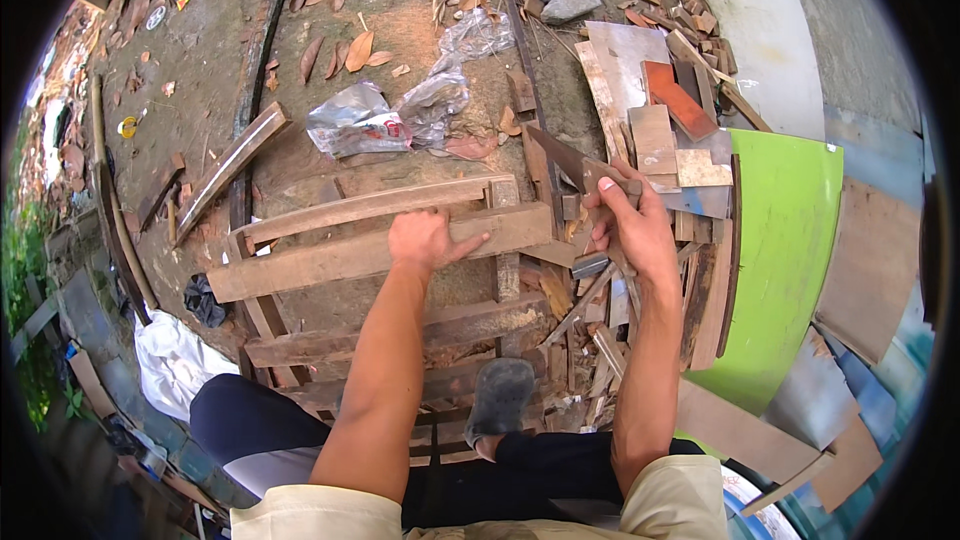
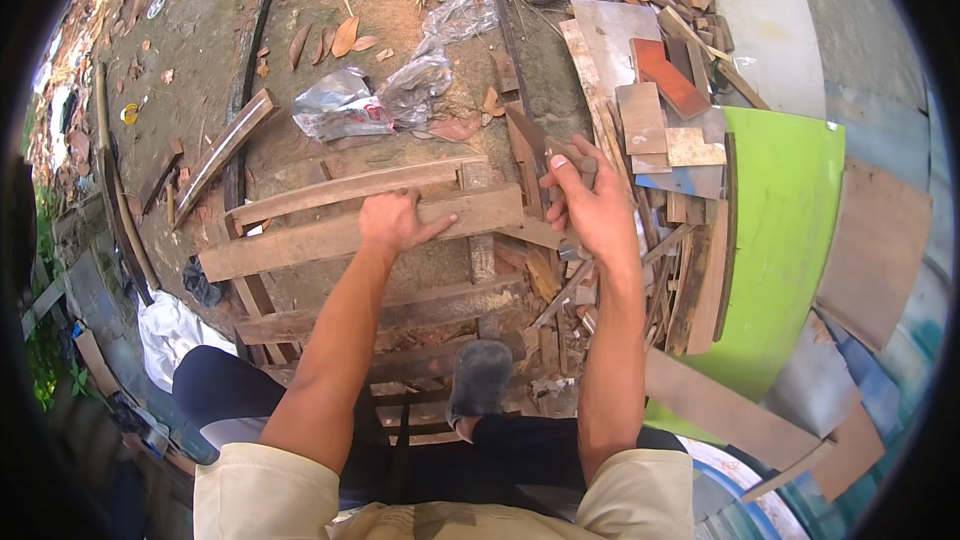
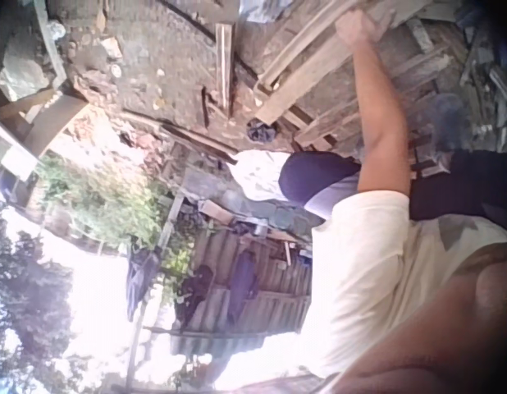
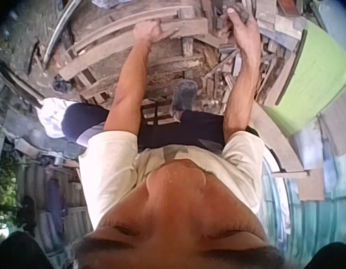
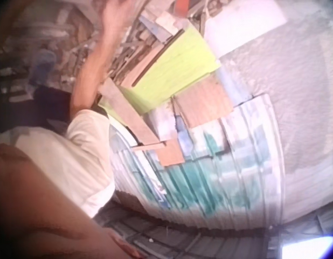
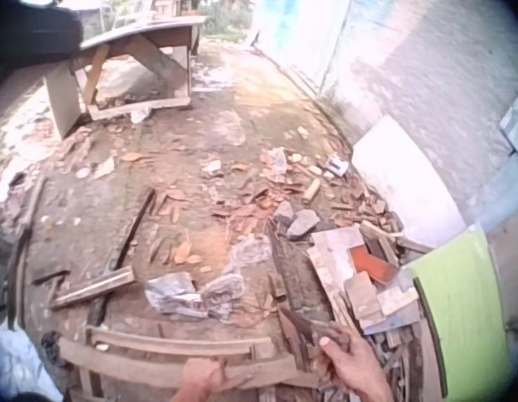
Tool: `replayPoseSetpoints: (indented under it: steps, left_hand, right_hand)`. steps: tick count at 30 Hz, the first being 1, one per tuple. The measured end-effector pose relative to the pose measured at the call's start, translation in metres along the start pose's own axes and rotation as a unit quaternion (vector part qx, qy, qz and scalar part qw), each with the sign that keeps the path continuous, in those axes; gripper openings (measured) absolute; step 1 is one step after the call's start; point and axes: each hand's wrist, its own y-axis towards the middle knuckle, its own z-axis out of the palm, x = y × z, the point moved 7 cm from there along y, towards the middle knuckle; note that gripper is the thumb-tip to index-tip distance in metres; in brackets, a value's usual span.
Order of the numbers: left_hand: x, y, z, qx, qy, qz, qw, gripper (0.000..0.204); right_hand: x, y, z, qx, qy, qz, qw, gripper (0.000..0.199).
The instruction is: The person uses a hand saw to cut a wooden plank placed on a wooden pallet. They hold the wood steady with one hand and saw with the other, eventually cutting through the plank.
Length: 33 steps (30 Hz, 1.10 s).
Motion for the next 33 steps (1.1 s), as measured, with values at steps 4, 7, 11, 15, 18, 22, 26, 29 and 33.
replayPoseSetpoints:
  steps: [4,7,11,15,18,22,26,29,33]
  left_hand:
    - [0.008,0.007,0.003,-0.041,0.007,0.006,0.999,0.089]
    - [0.001,0.008,0.001,-0.010,0.034,-0.004,0.999,0.088]
    - [-0.002,0.006,-0.005,0.019,0.046,-0.002,0.999,0.090]
    - [-0.004,0.007,-0.007,0.038,0.046,-0.010,0.998,0.094]
    - [-0.005,0.004,-0.009,0.030,0.043,-0.006,0.999,0.094]
    - [-0.006,0.001,-0.012,0.015,0.034,-0.005,0.999,0.094]
    - [-0.007,-0.003,-0.013,0.002,0.037,0.002,0.999,0.091]
    - [-0.006,-0.001,-0.009,0.009,0.037,-0.008,0.999,0.092]
    - [-0.009,-0.011,-0.010,-0.114,0.114,0.007,0.987,0.092]
  right_hand:
    - [-0.013,-0.018,0.006,-0.089,0.099,0.002,0.991,0.051]
    - [-0.038,-0.035,-0.011,-0.163,0.242,0.011,0.956,0.036]
    - [-0.067,-0.053,-0.025,-0.161,0.338,0.016,0.927,0.025]
    - [-0.084,-0.061,-0.023,-0.130,0.457,0.028,0.879,0.021]
    - [-0.086,-0.078,-0.011,-0.176,0.507,0.082,0.840,0.024]
    - [-0.088,-0.104,0.008,-0.175,0.513,0.088,0.836,0.041]
    - [-0.101,-0.121,0.012,-0.102,0.462,0.099,0.875,0.066]
    - [-0.110,-0.127,0.012,-0.073,0.403,0.098,0.907,0.063]
    - [-0.134,-0.129,0.025,-0.009,0.413,0.126,0.902,0.062]
